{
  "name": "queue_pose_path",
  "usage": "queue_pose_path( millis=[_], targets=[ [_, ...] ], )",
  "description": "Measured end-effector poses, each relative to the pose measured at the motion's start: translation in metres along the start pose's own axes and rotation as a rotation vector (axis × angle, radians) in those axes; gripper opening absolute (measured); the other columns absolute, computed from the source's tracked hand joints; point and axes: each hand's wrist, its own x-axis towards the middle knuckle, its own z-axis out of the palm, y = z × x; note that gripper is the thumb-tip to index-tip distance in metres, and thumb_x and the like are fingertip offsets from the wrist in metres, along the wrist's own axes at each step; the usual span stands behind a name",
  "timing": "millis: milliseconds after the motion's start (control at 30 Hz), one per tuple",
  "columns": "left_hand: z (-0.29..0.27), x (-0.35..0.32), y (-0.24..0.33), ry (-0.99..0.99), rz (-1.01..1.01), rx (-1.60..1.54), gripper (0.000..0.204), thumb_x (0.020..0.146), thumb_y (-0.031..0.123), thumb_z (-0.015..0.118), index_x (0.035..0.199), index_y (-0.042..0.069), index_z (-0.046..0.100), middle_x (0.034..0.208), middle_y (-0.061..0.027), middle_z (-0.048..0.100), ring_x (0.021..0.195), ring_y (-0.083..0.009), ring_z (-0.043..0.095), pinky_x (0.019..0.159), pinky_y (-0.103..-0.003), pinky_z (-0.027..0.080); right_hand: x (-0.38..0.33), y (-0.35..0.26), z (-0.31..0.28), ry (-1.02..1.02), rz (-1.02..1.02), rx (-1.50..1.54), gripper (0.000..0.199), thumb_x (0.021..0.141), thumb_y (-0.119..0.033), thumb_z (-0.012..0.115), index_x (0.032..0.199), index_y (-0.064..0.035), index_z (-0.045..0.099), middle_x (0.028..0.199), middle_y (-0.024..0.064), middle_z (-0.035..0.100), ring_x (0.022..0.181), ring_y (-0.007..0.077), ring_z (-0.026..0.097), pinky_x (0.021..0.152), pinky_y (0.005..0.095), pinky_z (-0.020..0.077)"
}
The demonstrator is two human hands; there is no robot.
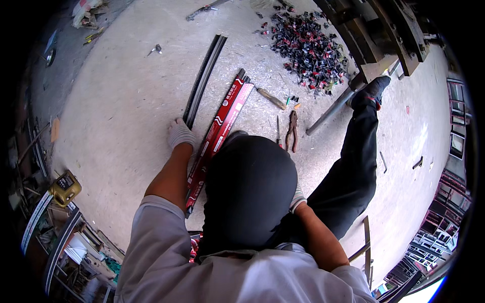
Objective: The person sits on the floor and uses a manual guillotine shear to cut long red metal strips into shorter segments. They repeatedly position the strip under the blade, pull the lever to cut, and remove the cut piece.
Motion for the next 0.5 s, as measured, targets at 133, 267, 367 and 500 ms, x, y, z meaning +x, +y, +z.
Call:
queue_pose_path(
  millis=[133, 267, 367, 500],
  targets=[
    [0.002, 0.011, 0.002, 0.002, 0.008, 0.074, 0.060, 0.091, 0.037, 0.076, 0.137, 0.007, 0.054, 0.137, -0.0188, 0.058, 0.131, -0.0355, 0.058, 0.106, -0.048, 0.053, 0.009, -0.007, 0.000, 0.049, 0.000, -0.039, 0.029, 0.102, -0.019, 0.061, 0.122, -0.0001, 0.070, 0.112, 0.0264, 0.074, 0.107, 0.0380, 0.073, 0.094, 0.0411, 0.0558],
    [0.009, 0.020, -0.009, -0.034, 0.020, 0.050, 0.051, 0.094, 0.036, 0.072, 0.130, 0.006, 0.055, 0.136, -0.0214, 0.059, 0.122, -0.0392, 0.065, 0.100, -0.051, 0.055, 0.017, -0.002, 0.007, 0.070, -0.049, 0.062, 0.027, 0.102, -0.022, 0.061, 0.116, -0.0015, 0.072, 0.101, 0.0267, 0.074, 0.097, 0.0423, 0.073, 0.086, 0.0460, 0.0561],
    [0.017, 0.021, -0.022, 0.029, 0.085, -0.014, 0.047, 0.097, 0.038, 0.067, 0.128, 0.004, 0.056, 0.132, -0.0258, 0.061, 0.114, -0.0447, 0.067, 0.097, -0.053, 0.055, 0.022, 0.004, 0.012, 0.070, -0.096, 0.010, 0.026, 0.102, -0.023, 0.061, 0.114, -0.0027, 0.072, 0.097, 0.0275, 0.073, 0.093, 0.0446, 0.072, 0.083, 0.0481, 0.0556],
    [0.024, 0.008, -0.038, 0.096, 0.181, -0.222, 0.056, 0.102, 0.048, 0.055, 0.133, 0.001, 0.059, 0.127, -0.0322, 0.064, 0.113, -0.0502, 0.065, 0.095, -0.056, 0.053, 0.028, 0.013, 0.017, 0.080, -0.082, -0.074, 0.024, 0.103, -0.023, 0.060, 0.113, -0.0050, 0.073, 0.097, 0.0279, 0.072, 0.093, 0.0458, 0.071, 0.082, 0.0480, 0.0557]
  ],
)
